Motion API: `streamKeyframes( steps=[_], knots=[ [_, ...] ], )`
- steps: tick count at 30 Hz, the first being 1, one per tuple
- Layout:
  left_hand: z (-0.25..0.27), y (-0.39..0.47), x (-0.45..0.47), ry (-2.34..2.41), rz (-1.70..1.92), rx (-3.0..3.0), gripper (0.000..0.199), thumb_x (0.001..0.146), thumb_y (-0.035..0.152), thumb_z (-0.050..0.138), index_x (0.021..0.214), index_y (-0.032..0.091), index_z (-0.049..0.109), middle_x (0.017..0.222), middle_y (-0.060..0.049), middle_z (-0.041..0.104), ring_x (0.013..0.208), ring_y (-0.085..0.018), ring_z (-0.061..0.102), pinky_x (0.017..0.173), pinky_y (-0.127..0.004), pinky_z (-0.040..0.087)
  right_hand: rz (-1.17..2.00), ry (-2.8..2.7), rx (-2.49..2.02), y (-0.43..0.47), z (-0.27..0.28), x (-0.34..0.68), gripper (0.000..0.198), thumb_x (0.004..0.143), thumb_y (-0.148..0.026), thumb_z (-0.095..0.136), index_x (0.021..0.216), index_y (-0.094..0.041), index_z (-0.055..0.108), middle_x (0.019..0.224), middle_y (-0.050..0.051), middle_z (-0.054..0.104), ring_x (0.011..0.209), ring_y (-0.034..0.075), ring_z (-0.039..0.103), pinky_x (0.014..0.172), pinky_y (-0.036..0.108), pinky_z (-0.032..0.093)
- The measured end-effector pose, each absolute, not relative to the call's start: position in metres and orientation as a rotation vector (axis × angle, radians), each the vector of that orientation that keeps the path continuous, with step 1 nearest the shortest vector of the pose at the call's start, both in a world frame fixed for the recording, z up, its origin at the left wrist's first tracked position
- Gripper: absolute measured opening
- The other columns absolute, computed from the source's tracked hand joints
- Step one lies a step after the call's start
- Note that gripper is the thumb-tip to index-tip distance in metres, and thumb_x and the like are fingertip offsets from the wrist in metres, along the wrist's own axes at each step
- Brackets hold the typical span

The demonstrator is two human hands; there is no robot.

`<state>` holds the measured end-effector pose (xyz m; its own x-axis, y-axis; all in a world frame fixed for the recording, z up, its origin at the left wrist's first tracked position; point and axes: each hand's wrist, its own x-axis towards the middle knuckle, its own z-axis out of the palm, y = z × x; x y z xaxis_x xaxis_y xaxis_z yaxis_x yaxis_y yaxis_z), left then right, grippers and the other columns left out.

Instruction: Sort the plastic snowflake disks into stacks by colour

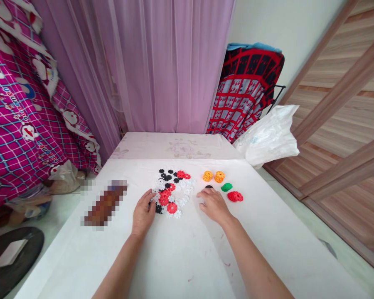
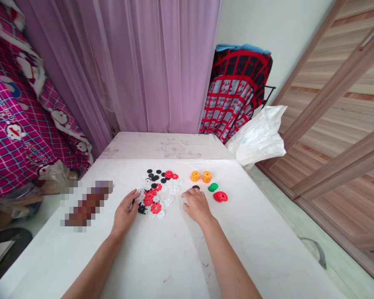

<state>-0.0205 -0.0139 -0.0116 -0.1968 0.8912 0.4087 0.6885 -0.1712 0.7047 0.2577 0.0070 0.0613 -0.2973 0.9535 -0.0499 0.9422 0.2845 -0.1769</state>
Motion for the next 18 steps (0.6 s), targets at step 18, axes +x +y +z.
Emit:
streamKeyframes(
  steps=[18],
  knots=[
    [-0.025,-0.048,-0.020,2.095,1.034,2.040,0.039,0.087,0.029,0.048,0.123,0.022,0.061,0.137,-0.012,0.058,0.129,-0.032,0.050,0.110,-0.057,0.033,0.349,-2.645,-1.705,0.030,0.064,0.218,0.030,0.088,-0.027,0.057,0.115,-0.022,0.066,0.118,0.007,0.065,0.107,0.019,0.060,0.083,0.025,0.040]
  ],
)
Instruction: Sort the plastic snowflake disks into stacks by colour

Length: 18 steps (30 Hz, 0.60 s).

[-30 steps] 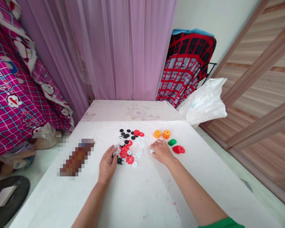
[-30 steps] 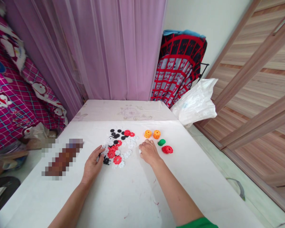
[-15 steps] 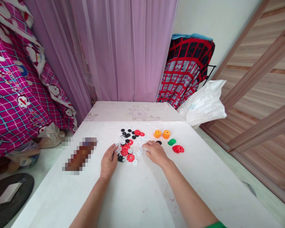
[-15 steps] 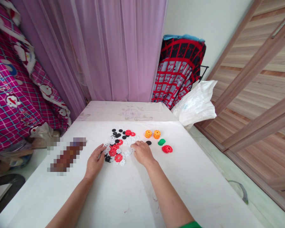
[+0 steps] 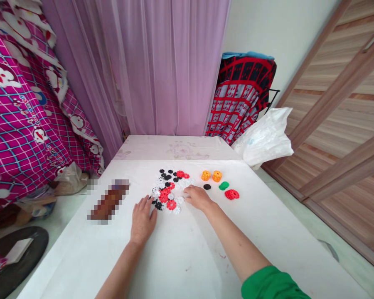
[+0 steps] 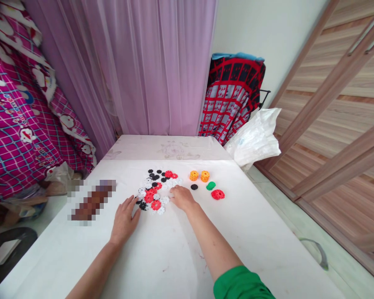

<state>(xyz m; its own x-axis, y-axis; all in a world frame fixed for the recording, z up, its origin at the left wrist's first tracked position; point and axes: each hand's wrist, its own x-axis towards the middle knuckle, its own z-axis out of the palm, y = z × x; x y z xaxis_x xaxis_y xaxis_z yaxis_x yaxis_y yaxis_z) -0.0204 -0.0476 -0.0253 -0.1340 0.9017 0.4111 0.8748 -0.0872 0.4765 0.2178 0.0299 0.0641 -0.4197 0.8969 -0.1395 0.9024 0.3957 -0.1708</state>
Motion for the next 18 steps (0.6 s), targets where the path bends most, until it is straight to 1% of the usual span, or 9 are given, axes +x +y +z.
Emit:
streamKeyframes(
  steps=[3,7,9,12,14,18],
  knots=[
    [-0.024,-0.049,-0.021,2.085,1.048,2.043,0.039,0.087,0.029,0.048,0.123,0.022,0.061,0.137,-0.011,0.058,0.129,-0.032,0.050,0.110,-0.056,0.034,-0.338,2.609,1.701,0.027,0.064,0.224,0.035,0.086,-0.022,0.057,0.120,-0.023,0.064,0.118,0.005,0.066,0.109,0.018,0.060,0.086,0.024,0.040],
    [-0.024,-0.051,-0.024,2.068,1.144,2.010,0.038,0.088,0.031,0.046,0.120,0.021,0.063,0.134,-0.012,0.060,0.126,-0.032,0.053,0.108,-0.055,0.038,-0.298,2.559,1.771,0.025,0.066,0.231,0.030,0.091,-0.017,0.046,0.107,-0.023,0.070,0.113,0.006,0.068,0.105,0.018,0.062,0.085,0.025,0.040],
    [-0.022,-0.051,-0.025,2.071,1.185,1.979,0.038,0.087,0.031,0.046,0.119,0.021,0.064,0.132,-0.012,0.061,0.124,-0.031,0.054,0.108,-0.054,0.039,-0.271,2.515,1.822,0.021,0.067,0.231,0.032,0.093,-0.018,0.041,0.101,-0.021,0.072,0.109,0.008,0.069,0.103,0.019,0.063,0.081,0.027,0.041],
    [-0.020,-0.050,-0.026,2.079,1.204,1.931,0.038,0.086,0.030,0.047,0.119,0.021,0.064,0.132,-0.012,0.061,0.123,-0.030,0.055,0.106,-0.052,0.042,-0.256,2.465,1.869,0.014,0.066,0.227,0.026,0.091,-0.026,0.048,0.096,-0.019,0.073,0.107,0.011,0.069,0.101,0.022,0.063,0.078,0.029,0.042],
    [-0.019,-0.048,-0.026,2.079,1.213,1.910,0.038,0.086,0.029,0.048,0.119,0.021,0.064,0.132,-0.012,0.061,0.123,-0.030,0.055,0.106,-0.052,0.042,-0.254,2.448,1.892,0.008,0.064,0.223,0.023,0.088,-0.029,0.054,0.097,-0.019,0.072,0.109,0.012,0.068,0.103,0.023,0.062,0.079,0.030,0.042],
    [-0.018,-0.045,-0.029,2.060,1.242,1.907,0.037,0.085,0.030,0.049,0.118,0.022,0.065,0.131,-0.011,0.062,0.122,-0.029,0.056,0.105,-0.050,0.044,-0.258,2.415,1.967,0.002,0.060,0.217,0.028,0.086,-0.027,0.053,0.109,-0.018,0.067,0.111,0.011,0.067,0.103,0.024,0.062,0.080,0.031,0.044]
  ],
)
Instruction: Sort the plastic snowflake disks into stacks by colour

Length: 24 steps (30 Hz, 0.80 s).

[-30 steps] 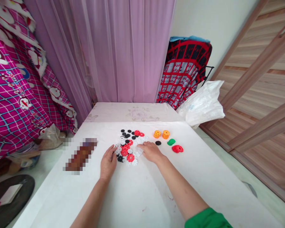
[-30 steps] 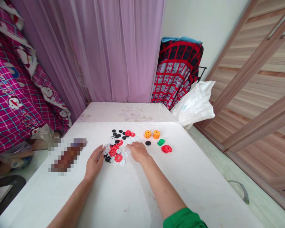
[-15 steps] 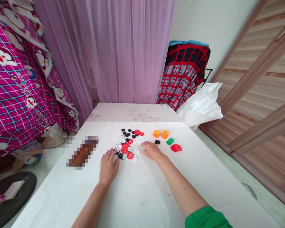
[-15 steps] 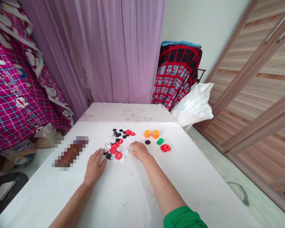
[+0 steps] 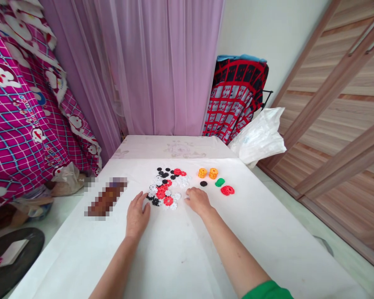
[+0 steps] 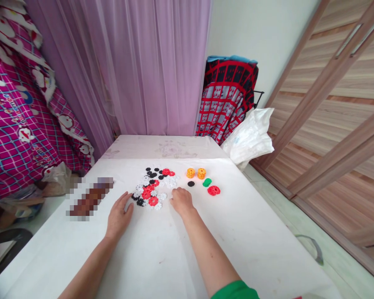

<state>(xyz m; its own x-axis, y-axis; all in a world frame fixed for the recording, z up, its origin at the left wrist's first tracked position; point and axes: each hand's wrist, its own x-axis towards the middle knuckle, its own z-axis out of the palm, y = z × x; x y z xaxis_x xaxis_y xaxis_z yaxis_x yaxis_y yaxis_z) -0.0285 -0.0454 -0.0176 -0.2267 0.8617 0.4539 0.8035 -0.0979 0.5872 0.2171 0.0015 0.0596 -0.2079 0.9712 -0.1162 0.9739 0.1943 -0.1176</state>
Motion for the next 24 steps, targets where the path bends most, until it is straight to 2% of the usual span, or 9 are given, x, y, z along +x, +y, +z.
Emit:
streamKeyframes(
  steps=[4,8,11,14,19,24],
  knots=[
    [-0.017,-0.047,-0.031,2.043,1.239,1.898,0.038,0.087,0.033,0.048,0.119,0.022,0.065,0.133,-0.011,0.061,0.121,-0.029,0.057,0.103,-0.048,0.046,-0.345,2.537,2.113,-0.014,0.044,0.215,0.039,0.080,-0.023,0.057,0.119,-0.020,0.059,0.108,0.008,0.068,0.101,0.021,0.062,0.083,0.030,0.045],
    [-0.017,-0.050,-0.031,2.023,1.203,1.892,0.040,0.089,0.037,0.045,0.121,0.023,0.063,0.135,-0.009,0.060,0.123,-0.027,0.056,0.105,-0.046,0.046,-0.471,2.876,2.306,-0.039,0.016,0.234,0.040,0.075,-0.019,0.056,0.114,-0.023,0.058,0.102,0.004,0.067,0.094,0.017,0.063,0.084,0.028,0.048],
    [-0.016,-0.048,-0.030,2.002,1.173,1.898,0.041,0.090,0.040,0.044,0.122,0.022,0.063,0.137,-0.009,0.058,0.123,-0.027,0.056,0.105,-0.045,0.046,-0.571,2.846,2.661,-0.044,0.006,0.265,0.038,0.074,-0.025,0.055,0.112,-0.023,0.056,0.097,0.003,0.066,0.079,0.015,0.062,0.075,0.029,0.051],
    [-0.017,-0.043,-0.029,1.998,1.161,1.916,0.042,0.089,0.041,0.045,0.122,0.023,0.062,0.137,-0.008,0.058,0.122,-0.027,0.057,0.105,-0.046,0.046,-0.650,2.662,2.915,-0.033,0.012,0.291,0.040,0.073,-0.033,0.057,0.111,-0.021,0.056,0.094,0.003,0.066,0.075,0.016,0.061,0.071,0.031,0.052],
    [-0.016,-0.040,-0.028,2.000,1.139,1.933,0.042,0.089,0.042,0.044,0.123,0.023,0.061,0.137,-0.008,0.058,0.124,-0.027,0.056,0.105,-0.046,0.045,-0.773,2.689,2.755,-0.011,0.019,0.290,0.044,0.070,-0.032,0.058,0.113,-0.021,0.057,0.094,0.002,0.066,0.083,0.017,0.062,0.079,0.033,0.052],
    [-0.012,-0.043,-0.027,2.008,1.135,1.903,0.041,0.089,0.041,0.045,0.122,0.024,0.062,0.138,-0.008,0.057,0.123,-0.027,0.057,0.102,-0.045,0.048,-0.655,2.678,2.636,-0.008,0.012,0.276,0.043,0.069,-0.023,0.057,0.112,-0.022,0.059,0.096,0.001,0.066,0.088,0.018,0.062,0.085,0.033,0.050]
  ],
)
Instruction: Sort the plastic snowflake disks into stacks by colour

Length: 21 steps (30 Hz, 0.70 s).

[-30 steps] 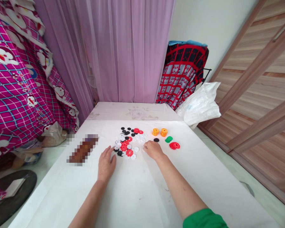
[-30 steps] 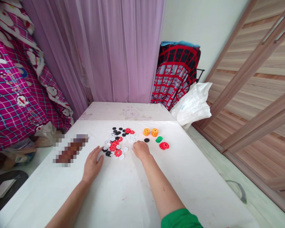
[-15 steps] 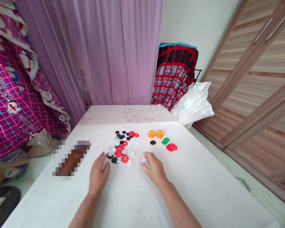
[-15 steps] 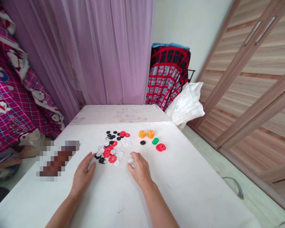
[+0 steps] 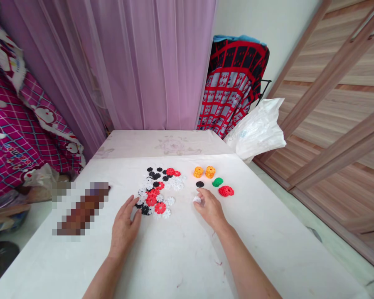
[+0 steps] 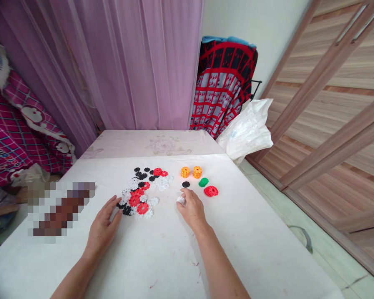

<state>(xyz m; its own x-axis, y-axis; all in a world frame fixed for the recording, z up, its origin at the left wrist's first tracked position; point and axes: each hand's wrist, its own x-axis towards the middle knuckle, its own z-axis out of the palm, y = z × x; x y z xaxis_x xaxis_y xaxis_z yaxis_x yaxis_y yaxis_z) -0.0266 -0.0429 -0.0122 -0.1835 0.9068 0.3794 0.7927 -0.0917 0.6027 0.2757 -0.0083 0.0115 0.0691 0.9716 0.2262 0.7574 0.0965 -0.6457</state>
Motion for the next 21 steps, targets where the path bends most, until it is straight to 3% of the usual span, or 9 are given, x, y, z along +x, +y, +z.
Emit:
streamKeyframes(
  steps=[6,11,16,21],
  knots=[
    [-0.007,-0.043,-0.026,1.996,1.143,1.891,0.040,0.088,0.040,0.047,0.121,0.025,0.063,0.137,-0.008,0.059,0.119,-0.027,0.059,0.094,-0.041,0.053,0.347,-1.779,-1.721,-0.010,0.014,0.278,0.040,0.073,-0.025,0.057,0.113,-0.022,0.060,0.102,0.003,0.067,0.091,0.018,0.063,0.085,0.032,0.049],
    [-0.009,-0.043,-0.027,1.972,1.151,1.862,0.041,0.088,0.041,0.047,0.122,0.024,0.063,0.138,-0.008,0.057,0.119,-0.027,0.059,0.084,-0.038,0.057,0.194,-1.528,-1.921,-0.023,0.034,0.320,0.024,0.084,-0.032,0.047,0.098,-0.021,0.063,0.099,0.005,0.069,0.081,0.017,0.063,0.079,0.028,0.048],
    [-0.015,-0.041,-0.028,1.967,1.169,1.906,0.041,0.088,0.041,0.046,0.121,0.024,0.063,0.136,-0.009,0.059,0.122,-0.027,0.057,0.103,-0.046,0.047,0.163,-1.236,-2.471,-0.026,0.046,0.369,0.043,0.089,-0.022,0.037,0.128,-0.013,0.050,0.100,0.010,0.071,0.090,0.023,0.065,0.080,0.032,0.046],
    [-0.013,-0.041,-0.029,1.971,1.139,1.894,0.044,0.089,0.044,0.043,0.122,0.022,0.062,0.138,-0.010,0.058,0.123,-0.027,0.057,0.104,-0.045,0.046,0.362,-1.429,-2.691,-0.009,0.050,0.366,0.051,0.092,-0.027,0.035,0.141,-0.012,0.040,0.113,0.015,0.068,0.105,0.027,0.064,0.085,0.037,0.047]
  ],
)
